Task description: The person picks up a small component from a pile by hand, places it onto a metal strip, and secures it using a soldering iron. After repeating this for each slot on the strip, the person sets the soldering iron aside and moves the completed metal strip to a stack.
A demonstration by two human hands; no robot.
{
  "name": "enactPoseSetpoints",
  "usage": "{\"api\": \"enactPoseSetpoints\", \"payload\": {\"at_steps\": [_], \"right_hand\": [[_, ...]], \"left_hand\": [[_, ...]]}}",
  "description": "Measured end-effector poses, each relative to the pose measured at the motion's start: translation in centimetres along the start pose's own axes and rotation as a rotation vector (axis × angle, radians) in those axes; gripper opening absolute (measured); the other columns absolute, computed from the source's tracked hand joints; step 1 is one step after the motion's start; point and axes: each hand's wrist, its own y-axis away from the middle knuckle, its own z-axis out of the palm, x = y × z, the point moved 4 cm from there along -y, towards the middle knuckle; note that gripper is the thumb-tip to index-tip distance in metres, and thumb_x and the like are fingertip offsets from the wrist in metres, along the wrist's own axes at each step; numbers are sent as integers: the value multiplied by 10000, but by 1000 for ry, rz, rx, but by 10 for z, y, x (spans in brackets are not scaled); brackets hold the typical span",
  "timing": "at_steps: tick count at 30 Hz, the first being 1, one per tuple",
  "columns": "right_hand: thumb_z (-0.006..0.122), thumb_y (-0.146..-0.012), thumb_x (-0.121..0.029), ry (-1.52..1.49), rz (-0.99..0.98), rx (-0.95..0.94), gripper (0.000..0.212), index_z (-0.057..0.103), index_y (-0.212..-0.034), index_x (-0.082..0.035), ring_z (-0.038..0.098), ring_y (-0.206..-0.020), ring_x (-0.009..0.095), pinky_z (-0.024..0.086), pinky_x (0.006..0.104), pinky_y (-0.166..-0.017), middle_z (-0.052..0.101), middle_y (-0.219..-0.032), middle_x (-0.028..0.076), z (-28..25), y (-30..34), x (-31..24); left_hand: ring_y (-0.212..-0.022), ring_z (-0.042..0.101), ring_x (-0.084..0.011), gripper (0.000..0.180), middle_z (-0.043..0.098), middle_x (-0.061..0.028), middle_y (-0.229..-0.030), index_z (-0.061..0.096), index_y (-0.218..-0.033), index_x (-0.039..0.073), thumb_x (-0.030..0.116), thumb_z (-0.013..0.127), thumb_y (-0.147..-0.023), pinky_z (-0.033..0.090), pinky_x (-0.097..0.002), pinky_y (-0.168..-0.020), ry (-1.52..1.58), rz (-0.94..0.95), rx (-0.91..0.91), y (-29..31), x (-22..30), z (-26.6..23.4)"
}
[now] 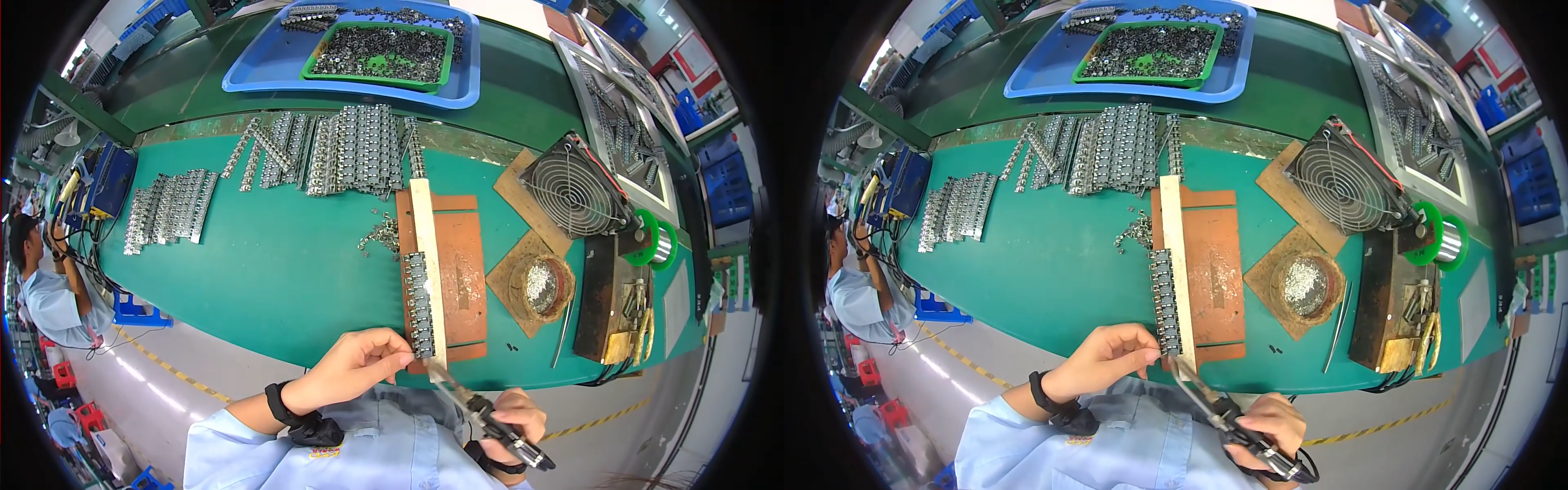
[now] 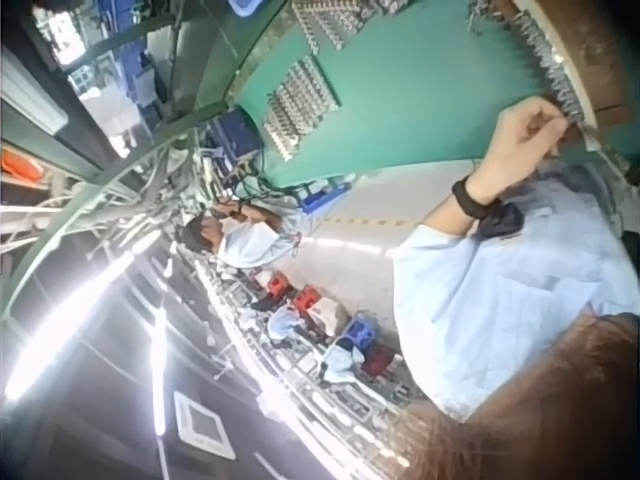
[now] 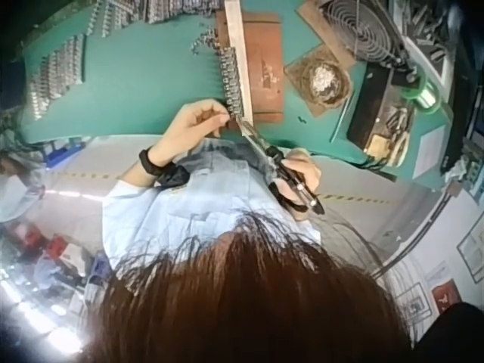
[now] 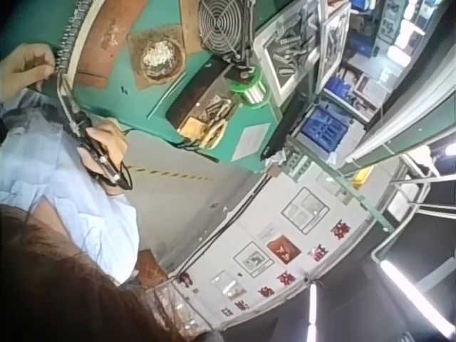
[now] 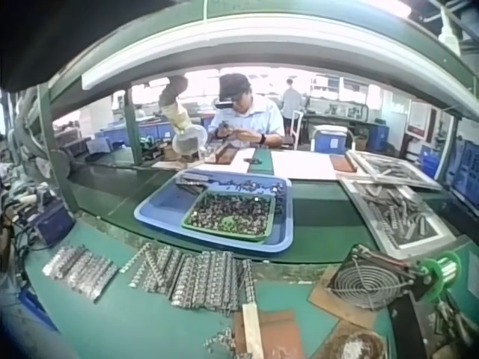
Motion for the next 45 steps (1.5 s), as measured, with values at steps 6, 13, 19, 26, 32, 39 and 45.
{"api": "enactPoseSetpoints", "payload": {"at_steps": [6,13,19,26,32,39,45], "right_hand": [[703,-659,-168,4,144,552,436,464,-1000,-40,491,-643,165,398,268,-571,490,-840,108,-15,21,17],[672,-697,-167,233,268,559,442,411,-1039,-69,456,-723,150,404,234,-636,395,-915,68,-20,12,26],[704,-680,-215,-41,299,494,446,412,-978,-57,452,-695,141,391,237,-619,427,-846,70,4,-5,28],[724,-654,-352,-165,174,505,487,383,-855,-68,375,-557,132,306,260,-514,387,-644,24,8,6,29],[729,-644,-355,-120,6,230,485,391,-843,-69,348,-507,141,279,286,-485,367,-573,11,3,14,11],[725,-632,-280,-105,-22,134,419,431,-834,-61,368,-479,151,296,286,-467,400,-556,21,7,8,11],[720,-641,-283,-87,-8,81,420,417,-831,-63,355,-497,150,291,285,-482,387,-574,24,13,8,9]], "left_hand": [[-672,524,-57,144,570,-8,-771,535,-921,-11,124,516,-875,449,-206,-593,10,31,-15,-1,-4,0],[-695,542,-97,138,530,-30,-841,497,-963,1,115,494,-885,444,-228,-614,110,23,2,-1,4,-1],[-689,542,-97,144,528,-25,-832,498,-963,-1,121,491,-888,439,-227,-616,106,3,-10,-1,4,-1],[-667,531,-83,159,523,-9,-822,497,-971,-1,136,492,-890,423,-208,-600,126,-18,-24,-2,2,-1],[-672,530,-84,154,521,-9,-822,495,-963,-1,135,489,-891,420,-207,-603,128,-12,-32,-3,3,-3],[-680,522,-83,147,512,-10,-829,482,-972,3,125,483,-891,422,-209,-602,172,-8,-35,-4,1,-3],[-676,515,-81,151,504,-12,-838,469,-992,5,118,478,-892,427,-212,-599,190,3,-42,-3,1,-5]]}}
